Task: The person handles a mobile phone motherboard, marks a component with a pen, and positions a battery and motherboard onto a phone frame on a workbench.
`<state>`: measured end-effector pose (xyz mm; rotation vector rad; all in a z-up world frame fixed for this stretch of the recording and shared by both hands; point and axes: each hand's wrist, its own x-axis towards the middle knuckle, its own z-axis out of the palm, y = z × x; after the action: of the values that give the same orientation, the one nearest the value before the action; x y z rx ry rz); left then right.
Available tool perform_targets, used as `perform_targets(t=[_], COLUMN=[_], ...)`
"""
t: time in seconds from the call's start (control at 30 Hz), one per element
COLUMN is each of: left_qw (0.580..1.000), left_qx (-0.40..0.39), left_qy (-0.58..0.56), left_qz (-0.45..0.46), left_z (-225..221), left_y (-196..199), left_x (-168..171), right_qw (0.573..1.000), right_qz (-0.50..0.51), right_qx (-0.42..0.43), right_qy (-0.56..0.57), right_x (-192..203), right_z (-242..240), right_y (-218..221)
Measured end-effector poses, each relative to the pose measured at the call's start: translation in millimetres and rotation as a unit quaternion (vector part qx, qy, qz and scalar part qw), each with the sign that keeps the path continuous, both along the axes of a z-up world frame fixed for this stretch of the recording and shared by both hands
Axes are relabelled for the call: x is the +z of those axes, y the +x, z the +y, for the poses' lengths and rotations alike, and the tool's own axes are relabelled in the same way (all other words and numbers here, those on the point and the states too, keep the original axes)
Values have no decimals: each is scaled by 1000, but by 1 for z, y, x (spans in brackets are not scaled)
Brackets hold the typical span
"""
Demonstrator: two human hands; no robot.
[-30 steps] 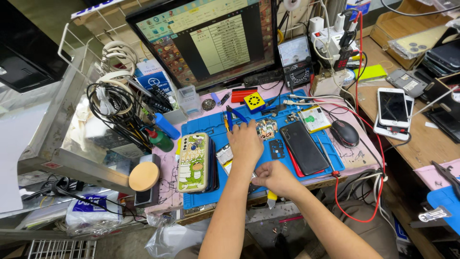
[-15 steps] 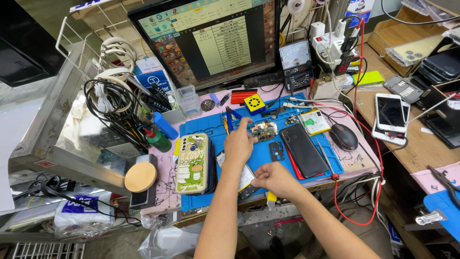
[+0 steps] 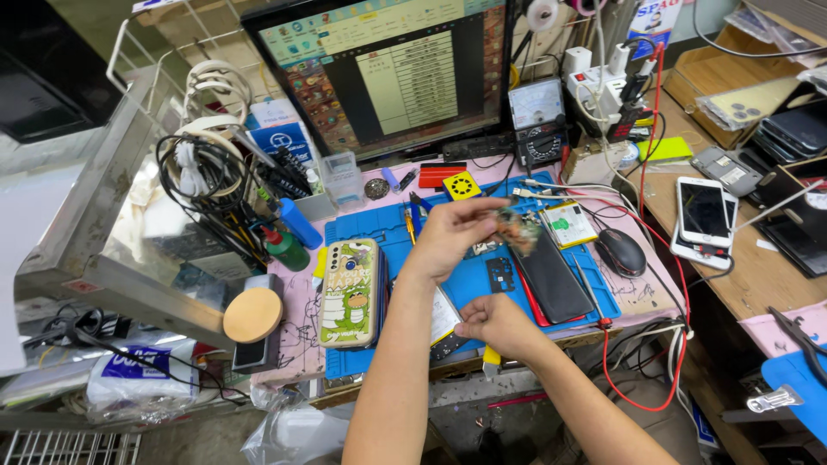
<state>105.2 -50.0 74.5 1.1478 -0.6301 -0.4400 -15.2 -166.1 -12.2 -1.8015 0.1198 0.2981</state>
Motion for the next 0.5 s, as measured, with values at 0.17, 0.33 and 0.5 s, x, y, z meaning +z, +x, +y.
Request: perform_targets(t=[0.17,0.33,0.5], left_qw=[1000,992,969], left_qx=[-5,107,182], left_qy=[6,63,162], left_qz=[-24,-30,48], left_z=[-11,-5,-11], left_y=[-2,10,26], left_x=[18,-10,-55], right_qw=[1000,1000,1000], right_qz=[0,0,0], right_qx=[4,6,8], right_qy=[27,12,20], right_x=[-4,-2,3], right_z=[1,1,2], right_y=[1,-2,-1])
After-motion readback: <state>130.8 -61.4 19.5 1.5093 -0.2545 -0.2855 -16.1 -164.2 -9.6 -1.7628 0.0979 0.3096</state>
